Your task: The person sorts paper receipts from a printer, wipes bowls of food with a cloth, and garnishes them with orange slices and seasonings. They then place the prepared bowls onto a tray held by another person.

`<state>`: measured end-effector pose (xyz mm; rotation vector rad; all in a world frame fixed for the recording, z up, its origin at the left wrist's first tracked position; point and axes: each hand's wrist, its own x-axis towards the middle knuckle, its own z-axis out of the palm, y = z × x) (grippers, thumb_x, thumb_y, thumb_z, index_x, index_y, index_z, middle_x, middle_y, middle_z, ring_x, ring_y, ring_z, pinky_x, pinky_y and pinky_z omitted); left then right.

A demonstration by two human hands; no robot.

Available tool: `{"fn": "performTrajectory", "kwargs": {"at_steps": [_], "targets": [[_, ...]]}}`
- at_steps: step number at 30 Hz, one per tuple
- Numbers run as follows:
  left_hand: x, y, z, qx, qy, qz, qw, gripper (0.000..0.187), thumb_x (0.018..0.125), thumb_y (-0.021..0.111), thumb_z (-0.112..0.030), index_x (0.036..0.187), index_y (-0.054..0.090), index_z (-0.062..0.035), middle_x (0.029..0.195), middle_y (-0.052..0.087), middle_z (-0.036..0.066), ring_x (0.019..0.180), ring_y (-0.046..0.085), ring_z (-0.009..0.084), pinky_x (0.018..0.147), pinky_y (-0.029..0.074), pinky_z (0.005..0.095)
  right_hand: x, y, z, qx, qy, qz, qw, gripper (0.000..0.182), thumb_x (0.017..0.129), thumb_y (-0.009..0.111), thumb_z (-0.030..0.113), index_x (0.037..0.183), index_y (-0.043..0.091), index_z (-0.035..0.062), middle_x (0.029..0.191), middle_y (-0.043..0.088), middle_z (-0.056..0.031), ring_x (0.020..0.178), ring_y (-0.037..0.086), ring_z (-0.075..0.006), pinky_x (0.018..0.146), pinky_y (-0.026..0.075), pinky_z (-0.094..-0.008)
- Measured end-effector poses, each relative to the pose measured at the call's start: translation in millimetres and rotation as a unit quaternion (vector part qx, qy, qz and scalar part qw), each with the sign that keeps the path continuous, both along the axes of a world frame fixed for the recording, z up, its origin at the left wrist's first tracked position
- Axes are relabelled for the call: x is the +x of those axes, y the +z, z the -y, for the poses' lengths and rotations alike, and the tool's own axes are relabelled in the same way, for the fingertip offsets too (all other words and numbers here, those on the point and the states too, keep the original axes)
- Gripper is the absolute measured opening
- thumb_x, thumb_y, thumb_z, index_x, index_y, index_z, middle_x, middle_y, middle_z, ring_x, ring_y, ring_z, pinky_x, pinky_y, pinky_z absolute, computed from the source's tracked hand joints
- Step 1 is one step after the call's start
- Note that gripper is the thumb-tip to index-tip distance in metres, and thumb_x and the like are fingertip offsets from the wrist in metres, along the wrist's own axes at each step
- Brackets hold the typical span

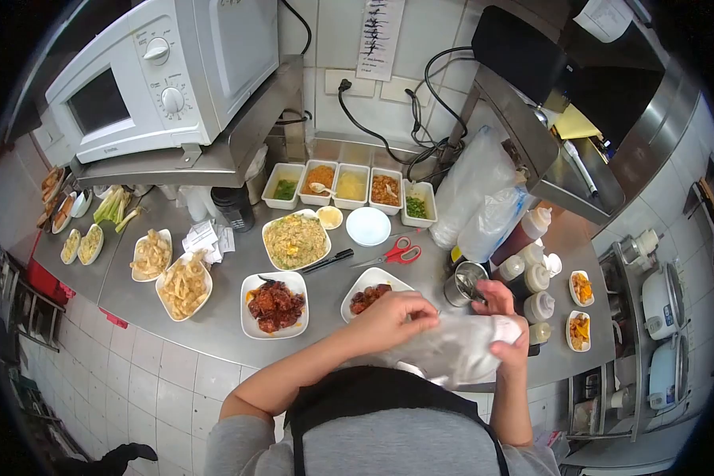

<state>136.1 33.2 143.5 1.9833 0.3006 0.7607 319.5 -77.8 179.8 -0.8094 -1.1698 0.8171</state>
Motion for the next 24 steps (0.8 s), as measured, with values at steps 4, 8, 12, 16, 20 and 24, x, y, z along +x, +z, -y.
{"fn": "performTrajectory", "kwargs": {"at_steps": [4,8,12,16,20,24], "targets": [[-25,-30,-29,-0.092,0.174,-0.03,0.98,0.018,0.086,0.056,-0.017,0.093,0.059,-0.0003,0.081,0.06,0.011,0.072,0.058,0.0186,0.067,0.046,0.0303,28,-34,12,-0.152,0.118,-0.298,0.935,0.029,0.064,0.068,0.016,0.086,0.053,0.0031,0.095,0.058,-0.0147,0.089,0.059,-0.0276,0.079,0.048,-0.0395],[-64,-97,-63,0.011,0.319,-0.152,0.935,0.023,0.089,0.045,-0.016,0.093,0.057,0.003,0.088,0.061,0.02,0.085,0.061,0.0284,0.072,0.049,0.0368,36,-90,3,-0.291,-0.064,-0.084,0.951,0.022,0.068,0.062,0.001,0.087,0.051,0.0055,0.086,0.06,-0.011,0.069,0.061,-0.0188,0.066,0.051,-0.0295],[-66,-120,-56,-0.1,0.188,-0.357,0.909,0.03,0.093,0.035,-0.019,0.099,0.052,0.005,0.087,0.061,0.019,0.076,0.065,0.0254,0.065,0.051,0.036,35,-139,-23,-0.238,-0.09,0.298,0.92,0.027,0.068,0.066,0.001,0.095,0.06,0.0022,0.093,0.06,-0.0095,0.089,0.059,-0.0217,0.076,0.047,-0.0313],[-63,-123,-50,-0.384,0.129,-0.256,0.878,0.031,0.094,0.03,-0.018,0.109,0.043,0.0052,0.088,0.061,0.017,0.066,0.066,0.0223,0.058,0.054,0.032,16,-122,-54,-0.157,-0.066,0.497,0.851,0.033,0.064,0.062,-0.002,0.096,0.063,0.0018,0.104,0.053,-0.0151,0.094,0.054,-0.0312,0.082,0.044,-0.0348],[-63,-127,-49,-0.38,0.127,-0.247,0.882,0.03,0.094,0.028,-0.017,0.11,0.041,0.0052,0.089,0.06,0.017,0.067,0.066,0.0229,0.058,0.055,0.0299,9,-132,-73,-0.073,-0.072,0.668,0.737,0.027,0.066,0.055,0.001,0.091,0.064,0.0018,0.107,0.048,-0.0171,0.094,0.05,-0.0326,0.082,0.044,-0.0364],[-61,-135,-48,-0.417,0.144,-0.216,0.871,0.028,0.094,0.029,-0.014,0.108,0.041,0.0071,0.088,0.059,0.019,0.067,0.066,0.0254,0.059,0.056,0.0299,7,-125,-74,-0.092,-0.035,0.709,0.699,0.022,0.069,0.052,0.004,0.086,0.064,0.0008,0.105,0.047,-0.0175,0.095,0.048,-0.0318,0.081,0.044,-0.0369]]}}
